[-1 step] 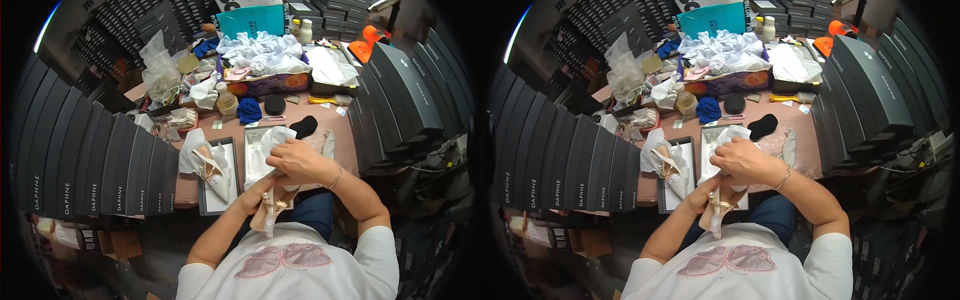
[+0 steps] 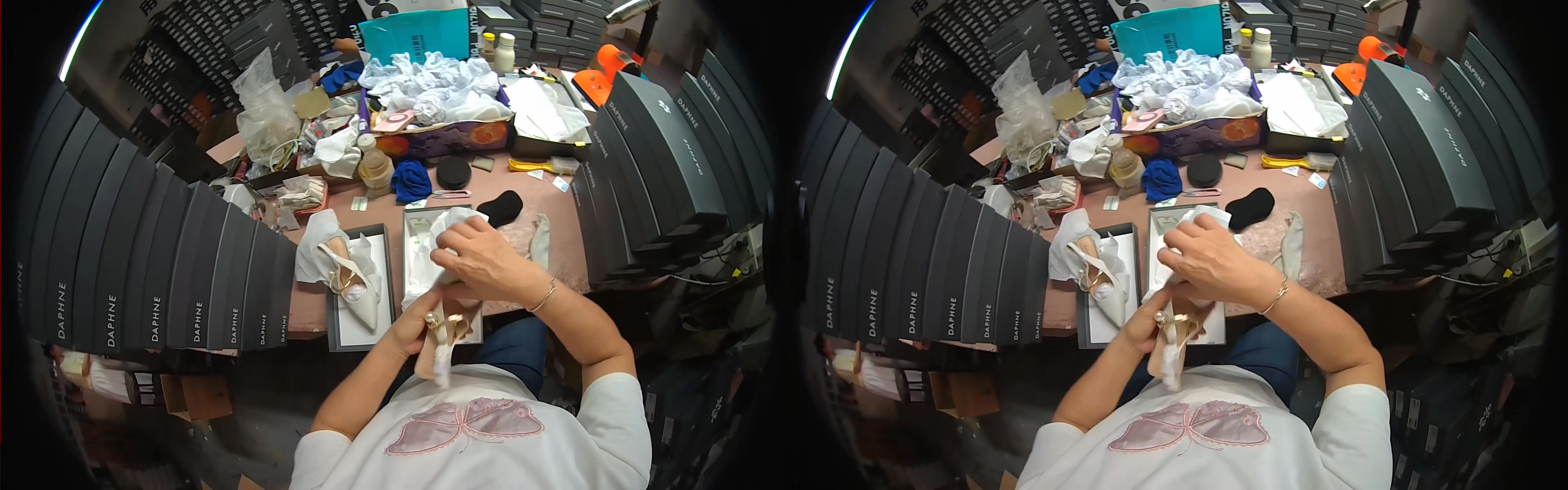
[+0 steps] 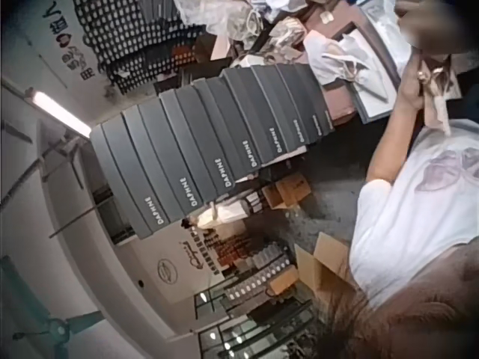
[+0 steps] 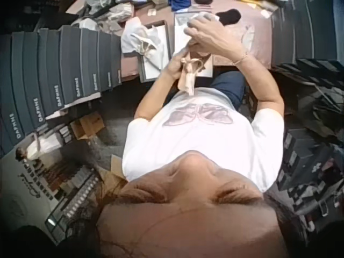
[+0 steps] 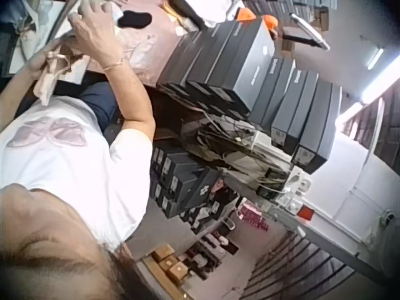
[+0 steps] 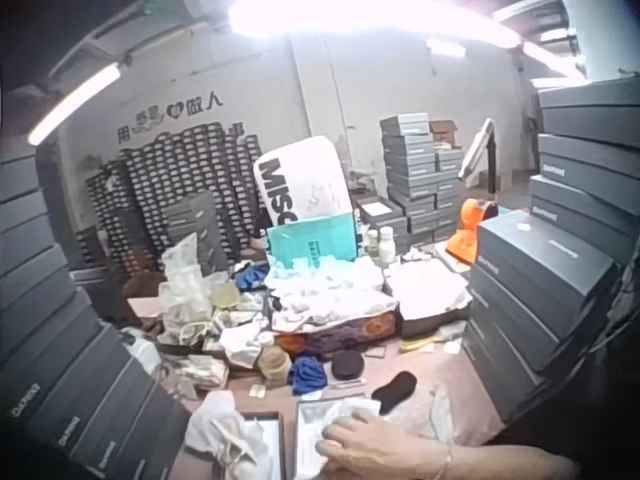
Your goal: Packing white high-heeled shoes into boxes using tissue paper and adding silica gel packets.
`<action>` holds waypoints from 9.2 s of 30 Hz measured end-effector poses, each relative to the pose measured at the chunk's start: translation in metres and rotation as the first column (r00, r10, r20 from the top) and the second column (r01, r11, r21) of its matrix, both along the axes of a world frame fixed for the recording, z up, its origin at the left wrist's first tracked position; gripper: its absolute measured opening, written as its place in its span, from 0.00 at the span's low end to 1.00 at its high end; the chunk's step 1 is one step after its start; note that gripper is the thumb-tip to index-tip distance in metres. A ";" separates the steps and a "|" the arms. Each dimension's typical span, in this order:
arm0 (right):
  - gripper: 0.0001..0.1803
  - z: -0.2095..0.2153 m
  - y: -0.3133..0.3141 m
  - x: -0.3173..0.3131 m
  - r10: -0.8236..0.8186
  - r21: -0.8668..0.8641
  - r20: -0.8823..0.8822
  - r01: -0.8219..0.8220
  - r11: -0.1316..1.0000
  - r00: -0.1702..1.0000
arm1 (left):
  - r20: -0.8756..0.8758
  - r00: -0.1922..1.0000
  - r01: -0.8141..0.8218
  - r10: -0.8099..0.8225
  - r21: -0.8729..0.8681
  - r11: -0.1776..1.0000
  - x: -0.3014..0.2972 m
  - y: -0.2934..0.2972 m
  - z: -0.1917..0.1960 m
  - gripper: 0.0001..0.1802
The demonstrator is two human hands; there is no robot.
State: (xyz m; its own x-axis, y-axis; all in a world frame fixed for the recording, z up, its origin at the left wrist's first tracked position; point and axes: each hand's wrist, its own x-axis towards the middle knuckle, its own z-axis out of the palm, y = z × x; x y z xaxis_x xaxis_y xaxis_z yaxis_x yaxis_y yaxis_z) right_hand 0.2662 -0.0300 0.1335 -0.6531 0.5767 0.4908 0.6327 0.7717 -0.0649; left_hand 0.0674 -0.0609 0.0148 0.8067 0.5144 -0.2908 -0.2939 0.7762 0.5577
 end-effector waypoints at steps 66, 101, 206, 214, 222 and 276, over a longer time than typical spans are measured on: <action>0.37 -0.145 -0.077 -0.093 -0.366 -0.749 -0.311 0.011 0.663 0.877 | -0.314 0.749 -0.565 0.583 0.156 0.810 -0.021 -0.048 -0.009 0.28; 0.23 -0.075 -0.110 -0.061 -0.071 -0.545 -0.299 -0.109 0.832 0.952 | -0.275 0.765 -0.529 0.583 0.247 0.812 -0.030 -0.050 0.001 0.28; 0.15 -0.092 -0.112 -0.067 -0.312 -0.773 -0.573 -0.374 0.512 0.758 | 0.666 0.660 -0.056 0.346 -0.416 0.908 -0.037 -0.011 -0.041 0.38; 0.17 -0.091 -0.107 -0.075 -0.349 -0.814 -0.533 -0.355 0.460 0.771 | 0.685 0.631 -0.052 0.364 -0.431 0.901 -0.036 -0.010 -0.043 0.35; 0.10 -0.096 -0.108 -0.074 -0.458 -0.803 -0.592 -0.441 0.400 0.663 | 0.456 0.754 -0.250 0.473 -0.467 0.848 -0.034 -0.013 -0.034 0.41; 0.19 -0.060 -0.101 -0.037 -0.290 -0.402 -0.500 0.078 0.912 0.816 | 0.030 0.733 -0.662 0.679 -0.194 0.724 0.026 -0.038 -0.009 0.20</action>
